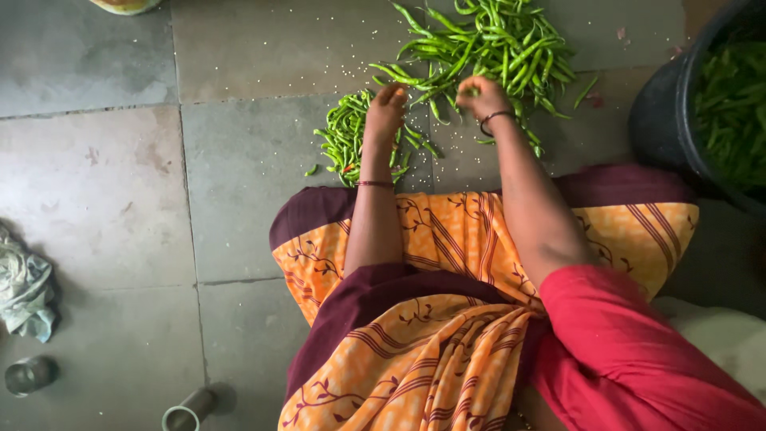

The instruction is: The person sits on the floor and removes the stems from green chilies one at a time by hand, placing the trimmed chilies into a pile beside them while untrimmed chilies are drawn from a larger heap and a bucket.

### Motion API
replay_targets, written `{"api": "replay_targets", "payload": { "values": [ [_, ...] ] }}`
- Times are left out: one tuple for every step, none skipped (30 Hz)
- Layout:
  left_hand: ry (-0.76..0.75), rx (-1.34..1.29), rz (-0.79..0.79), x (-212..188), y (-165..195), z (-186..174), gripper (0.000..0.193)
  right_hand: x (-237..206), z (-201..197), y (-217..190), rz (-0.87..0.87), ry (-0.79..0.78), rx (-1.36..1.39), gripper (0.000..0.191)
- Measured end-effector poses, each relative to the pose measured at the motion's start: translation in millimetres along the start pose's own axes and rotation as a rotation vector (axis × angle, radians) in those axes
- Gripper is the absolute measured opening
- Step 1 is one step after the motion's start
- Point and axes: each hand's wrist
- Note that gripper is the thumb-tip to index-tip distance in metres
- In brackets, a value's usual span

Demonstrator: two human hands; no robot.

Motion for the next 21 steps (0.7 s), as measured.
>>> {"api": "replay_targets", "payload": {
  "values": [
    [-0.055,0.149,0.194,-2,-1,1,0.031,0,0,-7,0.062,-0.011,0.246,0.014],
    [-0.118,0.300,0.383,-4,-1,3,0.032,0,-2,-14,0.003,-0.084,0.404,0.012],
    [-0.216,0.122,0.224,-6,-1,5,0.033,-3,-3,-19,-0.053,-0.154,0.564,0.010],
    [-0.314,-0.056,0.067,-7,-2,7,0.034,-6,-4,-24,-0.112,-0.224,0.723,0.009],
    [-0.409,-0.234,-0.090,-8,-2,8,0.035,-9,-3,-27,-0.122,-0.235,0.790,0.010],
    [-0.395,-0.235,-0.207,-8,-2,9,0.034,-12,-2,-28,-0.131,-0.247,0.856,0.011],
    [-0.383,-0.235,-0.327,-9,-2,11,0.032,-14,-1,-29,-0.138,-0.258,0.924,0.013],
    [-0.373,-0.234,-0.450,-10,-1,12,0.031,-16,0,-28,-0.130,-0.279,0.963,0.013],
    [-0.365,-0.138,-0.401,-11,-1,14,0.033,-16,2,-27,-0.122,-0.299,1.005,0.013],
    [-0.357,-0.041,-0.353,-11,-1,15,0.035,-15,4,-26,-0.113,-0.319,1.047,0.013],
    [-0.349,0.055,-0.304,-10,0,16,0.038,-12,6,-24,-0.106,-0.317,1.067,0.013],
    [-0.359,0.004,-0.320,-9,1,18,0.037,-9,7,-22,-0.100,-0.316,1.084,0.014],
    [-0.368,-0.048,-0.334,-5,3,18,0.037,-5,8,-21,-0.096,-0.317,1.098,0.015],
    [-0.375,-0.101,-0.347,-2,5,19,0.036,-1,9,-19,-0.102,-0.289,1.042,0.015],
    [-0.370,-0.149,-0.373,0,7,19,0.033,3,9,-18,-0.107,-0.260,0.987,0.015],
    [-0.365,-0.196,-0.402,2,8,20,0.030,7,8,-16,-0.110,-0.231,0.933,0.015],
    [-0.359,-0.244,-0.432,4,9,20,0.026,10,7,-15,-0.127,-0.221,0.915,0.015],
    [-0.358,-0.235,-0.419,5,10,20,0.026,13,6,-14,-0.142,-0.210,0.898,0.015],
    [-0.357,-0.225,-0.406,6,10,20,0.026,15,4,-13,-0.158,-0.199,0.880,0.015],
    [-0.356,-0.216,-0.393,6,10,19,0.027,16,2,-13,-0.143,-0.196,0.882,0.014],
    [-0.359,-0.219,-0.368,7,9,19,0.028,18,1,-13,-0.129,-0.193,0.885,0.014]
  ]
}}
Point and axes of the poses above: each hand's wrist, its own x-axis towards the middle knuckle, its own z-axis out of the palm, y = z × x, and after that the axes turned 7 degrees about -y, right-handed
